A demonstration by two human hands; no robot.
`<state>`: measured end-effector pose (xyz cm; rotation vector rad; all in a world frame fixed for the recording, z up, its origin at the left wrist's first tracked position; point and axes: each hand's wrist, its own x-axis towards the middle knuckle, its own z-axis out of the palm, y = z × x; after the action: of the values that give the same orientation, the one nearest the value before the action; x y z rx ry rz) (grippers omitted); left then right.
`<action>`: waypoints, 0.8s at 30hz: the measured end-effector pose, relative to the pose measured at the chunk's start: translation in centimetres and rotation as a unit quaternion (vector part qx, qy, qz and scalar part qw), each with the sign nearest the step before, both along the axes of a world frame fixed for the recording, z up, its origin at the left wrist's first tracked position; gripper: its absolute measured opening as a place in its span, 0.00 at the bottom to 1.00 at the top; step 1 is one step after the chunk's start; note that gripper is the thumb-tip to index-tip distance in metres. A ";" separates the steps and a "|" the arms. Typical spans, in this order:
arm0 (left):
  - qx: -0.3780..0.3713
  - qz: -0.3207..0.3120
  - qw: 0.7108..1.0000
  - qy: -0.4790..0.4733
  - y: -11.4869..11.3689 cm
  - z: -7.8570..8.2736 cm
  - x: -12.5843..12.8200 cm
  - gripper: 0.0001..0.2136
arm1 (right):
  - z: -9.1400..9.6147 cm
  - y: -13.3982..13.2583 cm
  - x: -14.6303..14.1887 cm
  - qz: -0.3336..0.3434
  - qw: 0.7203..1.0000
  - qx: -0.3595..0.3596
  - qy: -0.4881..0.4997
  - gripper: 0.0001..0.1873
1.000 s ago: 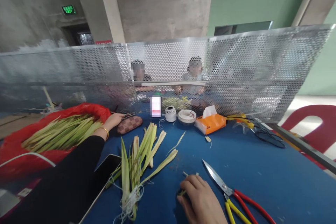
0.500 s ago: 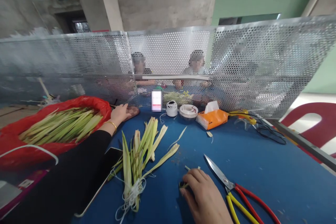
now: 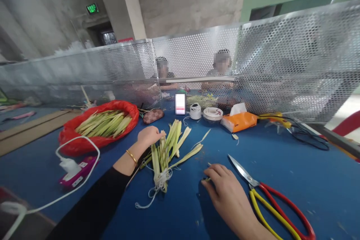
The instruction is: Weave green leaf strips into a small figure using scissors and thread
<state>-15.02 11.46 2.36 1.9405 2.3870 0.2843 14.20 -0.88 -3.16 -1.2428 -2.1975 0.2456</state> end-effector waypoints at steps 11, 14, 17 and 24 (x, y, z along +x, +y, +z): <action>0.011 0.029 0.986 -0.166 1.3 -1.5 -0.6 0.14 | 0.2 -0.1 0.0 0.005 1.000 -0.001 -0.001 0.08; 0.020 0.035 0.984 -0.172 2.8 -0.6 -0.3 0.16 | 0.2 -0.1 0.0 0.008 1.000 -0.009 -0.009 0.08; 0.034 0.024 0.988 -0.150 3.7 0.9 0.2 0.14 | 0.2 -0.1 0.1 0.004 1.000 -0.006 -0.015 0.08; -0.001 -0.046 0.999 -0.012 -3.4 3.5 1.0 0.12 | -0.1 0.0 0.1 -0.003 1.000 0.019 -0.013 0.08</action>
<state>-13.99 8.08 5.88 2.0261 2.2757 0.2981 14.29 -0.88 -3.27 -1.2375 -2.2103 0.1862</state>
